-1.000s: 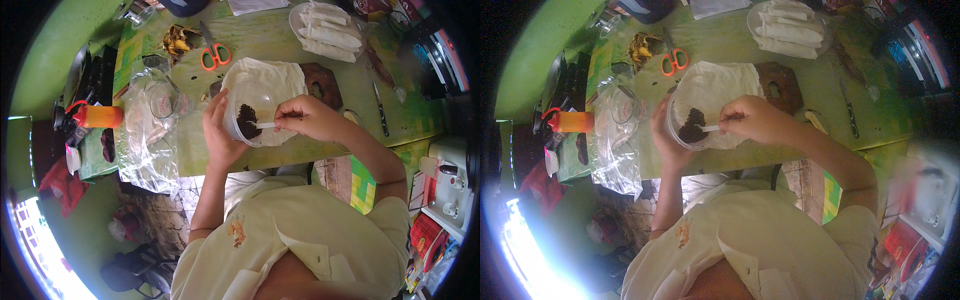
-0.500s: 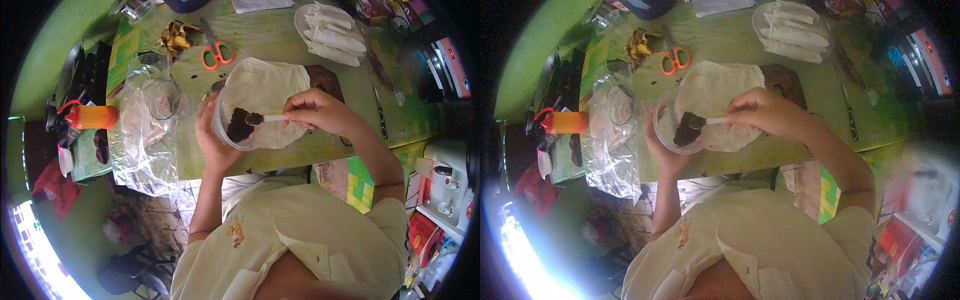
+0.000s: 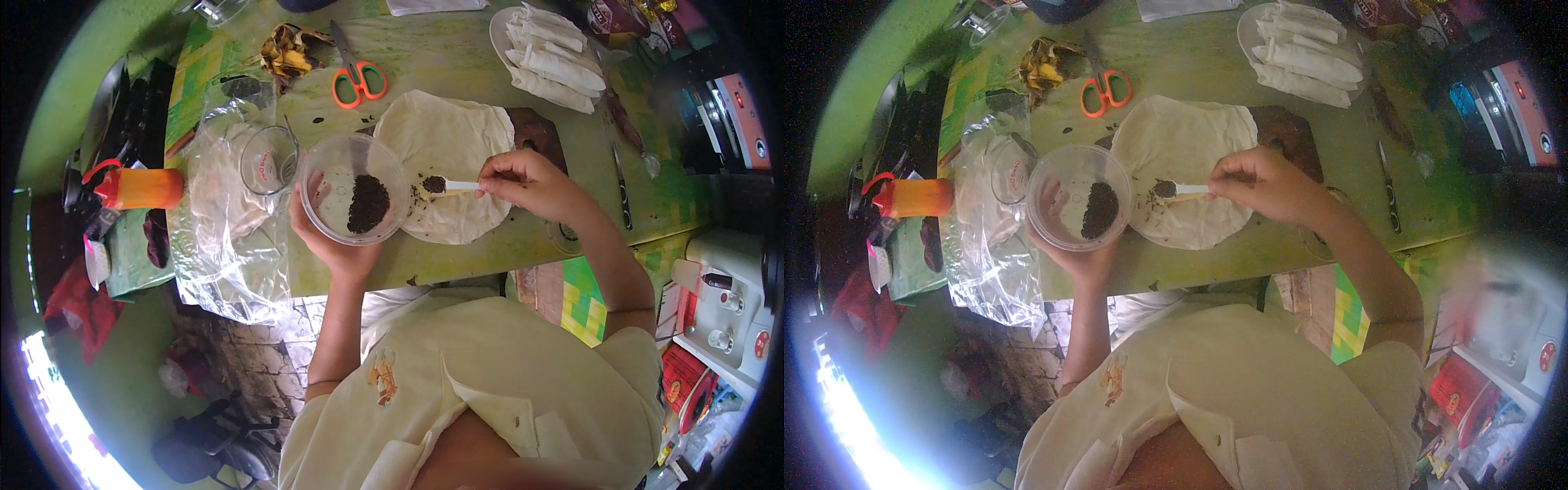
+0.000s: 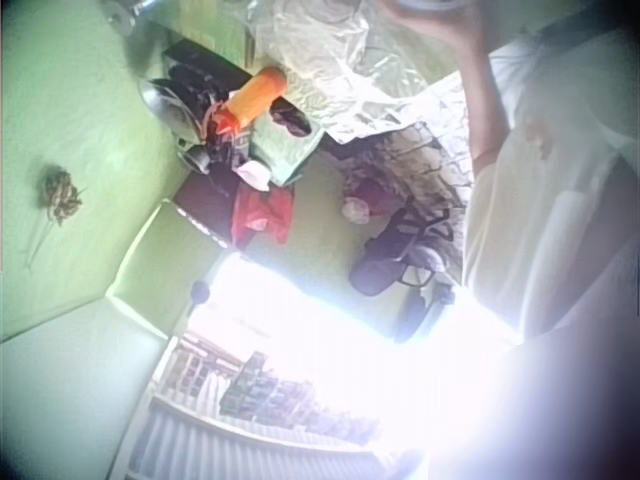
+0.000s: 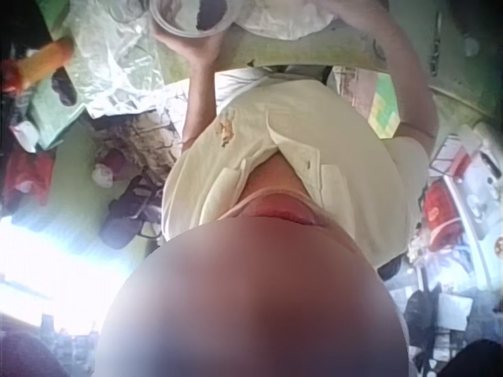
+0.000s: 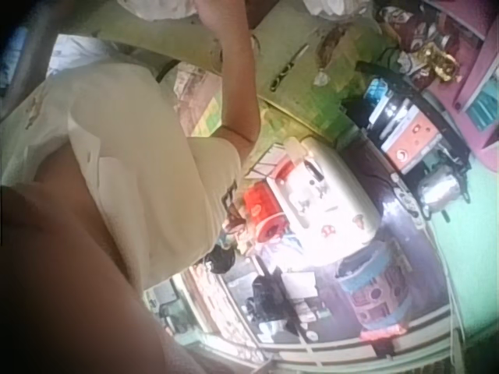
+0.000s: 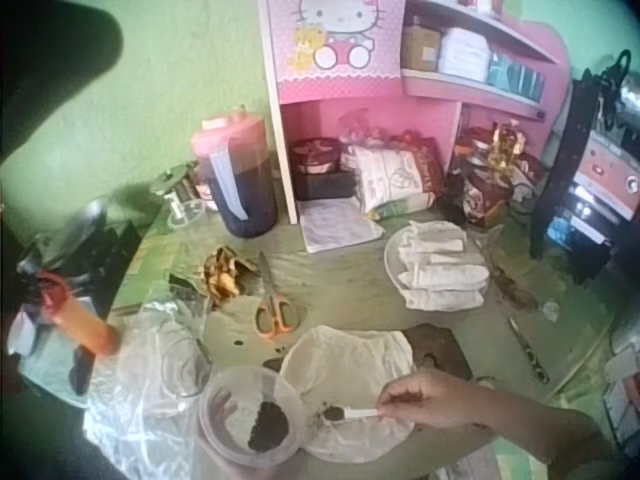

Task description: The person places a banana slice and a dark granular filling onto a flatbread, folds it into a rectangular wrap, and stacks it on a plate. The process is repeated with additional flatbreads.

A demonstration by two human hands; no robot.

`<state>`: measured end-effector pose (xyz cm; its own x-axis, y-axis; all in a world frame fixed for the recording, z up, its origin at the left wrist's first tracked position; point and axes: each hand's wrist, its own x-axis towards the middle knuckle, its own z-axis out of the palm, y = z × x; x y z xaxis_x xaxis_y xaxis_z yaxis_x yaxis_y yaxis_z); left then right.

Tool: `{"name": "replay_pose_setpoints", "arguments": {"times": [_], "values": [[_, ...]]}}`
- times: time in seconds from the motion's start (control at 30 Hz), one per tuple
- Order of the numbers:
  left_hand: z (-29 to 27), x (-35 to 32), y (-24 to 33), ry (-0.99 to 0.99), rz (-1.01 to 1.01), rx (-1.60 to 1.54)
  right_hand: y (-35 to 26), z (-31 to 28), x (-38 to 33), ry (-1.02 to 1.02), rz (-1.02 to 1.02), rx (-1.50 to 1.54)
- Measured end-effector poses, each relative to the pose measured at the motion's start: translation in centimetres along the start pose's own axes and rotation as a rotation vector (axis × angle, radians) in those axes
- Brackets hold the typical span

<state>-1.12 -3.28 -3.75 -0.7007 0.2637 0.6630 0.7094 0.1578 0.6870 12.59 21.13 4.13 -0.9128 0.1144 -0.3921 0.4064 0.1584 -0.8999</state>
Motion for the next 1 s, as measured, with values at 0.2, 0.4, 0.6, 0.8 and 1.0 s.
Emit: {"name": "replay_pose_setpoints", "arguments": {"times": [0.2, 0.4, 0.6, 0.8, 1.0], "values": [[0.1, 0.0, -0.1, -0.001, -0.008, -0.029, 1.8, -0.1, 0.1, 0.099, -0.093, -0.142], [0.2, 0.1, -0.1, 0.004, -0.013, -0.025, 0.8, -0.2, -1.0, 0.147, -0.093, -0.218], [0.1, 0.1, -0.1, -0.003, 0.000, -0.005, 1.4, -0.8, -2.2, 0.206, -0.087, -0.218], [0.3, 0.0, 0.0, 0.003, -0.029, -0.021, 1.6, -0.9, -3.8, 0.287, -0.124, -0.244], [0.3, 0.0, 0.0, -0.008, -0.012, -0.020, -0.6, 0.3, -4.4, 0.397, -0.220, -0.465]]}}
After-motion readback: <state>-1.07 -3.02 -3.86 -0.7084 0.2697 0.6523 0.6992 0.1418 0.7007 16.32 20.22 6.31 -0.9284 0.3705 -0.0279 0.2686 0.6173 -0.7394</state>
